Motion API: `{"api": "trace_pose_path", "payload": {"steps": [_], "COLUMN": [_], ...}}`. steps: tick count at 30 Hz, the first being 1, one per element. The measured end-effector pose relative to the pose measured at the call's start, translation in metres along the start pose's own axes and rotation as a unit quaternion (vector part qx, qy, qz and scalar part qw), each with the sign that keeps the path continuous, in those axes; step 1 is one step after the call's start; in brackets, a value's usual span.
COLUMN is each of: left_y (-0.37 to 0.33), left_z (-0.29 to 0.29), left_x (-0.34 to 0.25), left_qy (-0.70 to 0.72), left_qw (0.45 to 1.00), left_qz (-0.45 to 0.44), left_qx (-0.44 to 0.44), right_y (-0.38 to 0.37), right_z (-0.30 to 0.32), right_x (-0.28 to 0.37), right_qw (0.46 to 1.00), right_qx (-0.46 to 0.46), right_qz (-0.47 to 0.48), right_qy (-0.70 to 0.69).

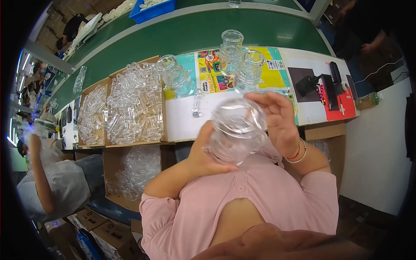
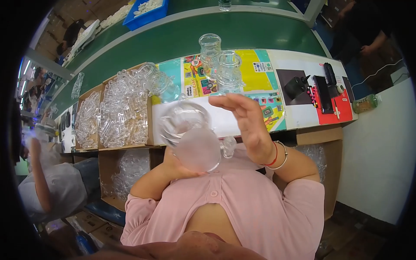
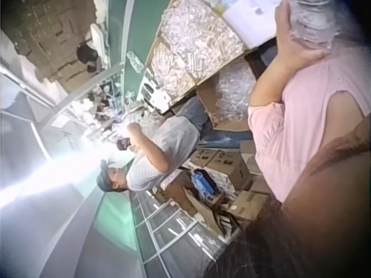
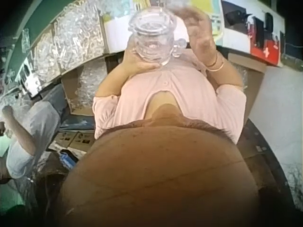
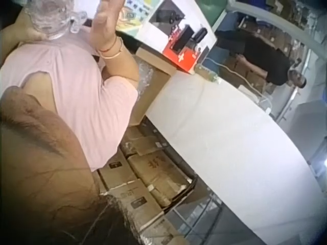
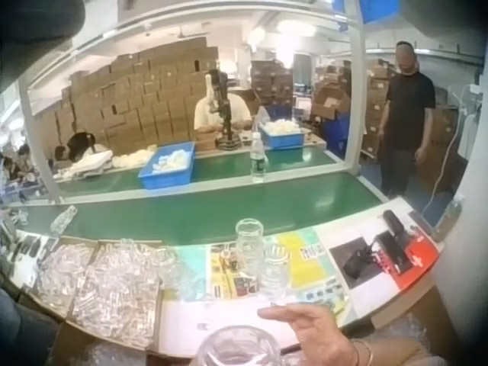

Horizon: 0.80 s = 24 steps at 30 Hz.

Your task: Using a manual air blower to clean dust and debris from glass mugs and small glass components on a production line.

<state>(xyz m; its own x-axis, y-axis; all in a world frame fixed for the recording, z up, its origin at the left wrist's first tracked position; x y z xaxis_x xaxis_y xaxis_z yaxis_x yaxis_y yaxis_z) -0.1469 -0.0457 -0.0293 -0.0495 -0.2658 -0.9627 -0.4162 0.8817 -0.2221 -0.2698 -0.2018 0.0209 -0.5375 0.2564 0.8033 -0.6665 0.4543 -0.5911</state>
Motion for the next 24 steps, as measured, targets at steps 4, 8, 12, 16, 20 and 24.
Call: {"api": "trace_pose_path", "payload": {"steps": [4,8,12,16,20,24], "left_y": [0.004,0.016,0.024,0.026,0.026,0.052], "left_z": [-0.008,-0.017,-0.014,-0.006,0.014,0.036], "left_x": [0.006,-0.004,-0.017,-0.008,0.002,0.035], "left_qy": [-0.091,-0.165,-0.21,-0.131,-0.197,-0.131], "left_qw": [0.967,0.929,0.924,0.944,0.98,0.958], "left_qz": [-0.205,-0.257,-0.235,-0.3,-0.006,-0.159], "left_qx": [0.123,0.208,0.216,0.049,0.01,-0.2], "right_y": [0.001,0.025,0.03,0.008,-0.037,-0.018], "right_z": [-0.02,-0.012,-0.024,-0.037,-0.051,-0.081], "right_x": [0.005,0.007,0.007,-0.013,-0.045,-0.043], "right_qw": [0.977,0.957,0.953,0.95,0.996,0.941], "right_qx": [0.123,0.267,0.273,0.265,0.03,0.138], "right_qz": [-0.126,0.009,0.024,-0.07,0.014,0.159], "right_qy": [-0.118,-0.112,-0.125,-0.147,-0.087,0.264]}}
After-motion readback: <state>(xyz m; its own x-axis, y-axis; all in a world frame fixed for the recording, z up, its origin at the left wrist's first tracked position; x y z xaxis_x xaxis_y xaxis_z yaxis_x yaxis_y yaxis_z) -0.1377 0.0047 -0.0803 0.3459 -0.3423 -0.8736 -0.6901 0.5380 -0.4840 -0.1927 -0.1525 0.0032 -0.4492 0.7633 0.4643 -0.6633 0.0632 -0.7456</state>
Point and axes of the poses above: each hand's wrist, its own y-axis away from the middle knuckle, its own z-axis out of the back of the hand, x = y × z, the point moved 2 cm from there along -y, towards the middle knuckle, and after that the axes turned 8 degrees about -x, right-handed, at the moved point
